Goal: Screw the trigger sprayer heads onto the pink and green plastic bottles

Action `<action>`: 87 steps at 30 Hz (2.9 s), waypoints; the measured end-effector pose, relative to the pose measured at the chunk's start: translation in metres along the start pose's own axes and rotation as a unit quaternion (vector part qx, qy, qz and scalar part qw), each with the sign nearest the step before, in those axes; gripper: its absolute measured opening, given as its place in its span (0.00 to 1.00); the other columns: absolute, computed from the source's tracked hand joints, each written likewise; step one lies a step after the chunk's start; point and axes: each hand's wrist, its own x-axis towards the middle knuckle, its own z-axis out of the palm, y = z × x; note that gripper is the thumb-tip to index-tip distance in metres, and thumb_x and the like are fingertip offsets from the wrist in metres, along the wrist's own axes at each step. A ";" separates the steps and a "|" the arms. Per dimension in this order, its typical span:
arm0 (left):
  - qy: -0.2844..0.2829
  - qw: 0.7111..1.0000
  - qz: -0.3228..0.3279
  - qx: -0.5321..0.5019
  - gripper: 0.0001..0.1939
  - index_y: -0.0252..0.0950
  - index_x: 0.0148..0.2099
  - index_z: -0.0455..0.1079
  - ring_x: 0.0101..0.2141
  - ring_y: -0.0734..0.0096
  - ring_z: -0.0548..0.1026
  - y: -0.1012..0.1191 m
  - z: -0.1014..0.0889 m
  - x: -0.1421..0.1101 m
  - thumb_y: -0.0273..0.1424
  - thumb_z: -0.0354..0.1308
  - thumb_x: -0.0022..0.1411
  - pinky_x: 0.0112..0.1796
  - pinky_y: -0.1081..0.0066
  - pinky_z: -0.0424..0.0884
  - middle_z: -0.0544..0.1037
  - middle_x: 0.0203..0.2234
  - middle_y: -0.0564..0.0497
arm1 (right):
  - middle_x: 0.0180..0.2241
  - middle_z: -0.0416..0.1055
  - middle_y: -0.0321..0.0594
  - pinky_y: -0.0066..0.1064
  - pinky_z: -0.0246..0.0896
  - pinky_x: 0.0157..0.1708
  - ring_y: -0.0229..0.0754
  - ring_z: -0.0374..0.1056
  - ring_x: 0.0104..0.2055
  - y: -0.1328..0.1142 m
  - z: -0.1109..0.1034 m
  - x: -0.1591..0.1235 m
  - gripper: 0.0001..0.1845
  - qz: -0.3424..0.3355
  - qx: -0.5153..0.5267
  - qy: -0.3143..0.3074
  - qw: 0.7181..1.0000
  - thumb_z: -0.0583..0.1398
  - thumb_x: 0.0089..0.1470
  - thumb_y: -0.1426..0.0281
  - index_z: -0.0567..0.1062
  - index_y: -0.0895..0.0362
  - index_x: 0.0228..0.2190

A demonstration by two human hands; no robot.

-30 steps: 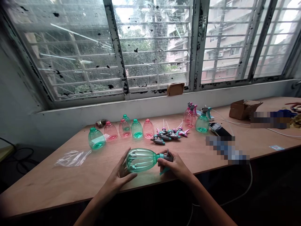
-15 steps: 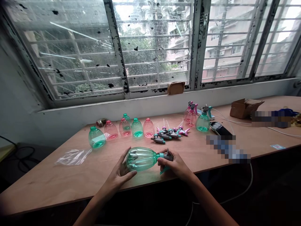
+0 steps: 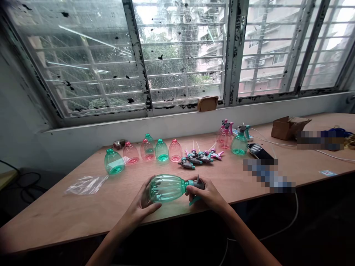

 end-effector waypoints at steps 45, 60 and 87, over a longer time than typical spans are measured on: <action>0.031 0.999 0.010 0.032 0.46 0.46 0.70 0.51 0.65 0.48 0.57 0.001 0.001 0.001 0.35 0.69 0.55 0.64 0.54 0.54 0.64 0.65 0.45 | 0.25 0.76 0.36 0.33 0.71 0.28 0.42 0.73 0.25 -0.005 0.004 -0.002 0.20 0.006 -0.035 0.010 0.999 0.68 0.52 0.58 0.73 0.58 0.40; 0.015 0.999 0.029 -0.009 0.48 0.51 0.70 0.47 0.64 0.49 0.60 -0.006 0.002 0.000 0.31 0.70 0.54 0.62 0.52 0.59 0.56 0.67 0.45 | 0.26 0.76 0.36 0.33 0.70 0.28 0.43 0.74 0.26 -0.002 0.002 -0.001 0.22 0.007 -0.025 0.019 0.999 0.68 0.51 0.56 0.74 0.58 0.40; 0.002 1.000 0.024 -0.009 0.48 0.54 0.72 0.39 0.65 0.53 0.59 -0.007 0.000 -0.001 0.33 0.66 0.60 0.64 0.55 0.55 0.55 0.69 0.49 | 0.27 0.76 0.37 0.30 0.71 0.27 0.39 0.73 0.25 -0.005 0.005 -0.002 0.18 0.001 -0.048 -0.006 0.999 0.66 0.55 0.59 0.73 0.59 0.39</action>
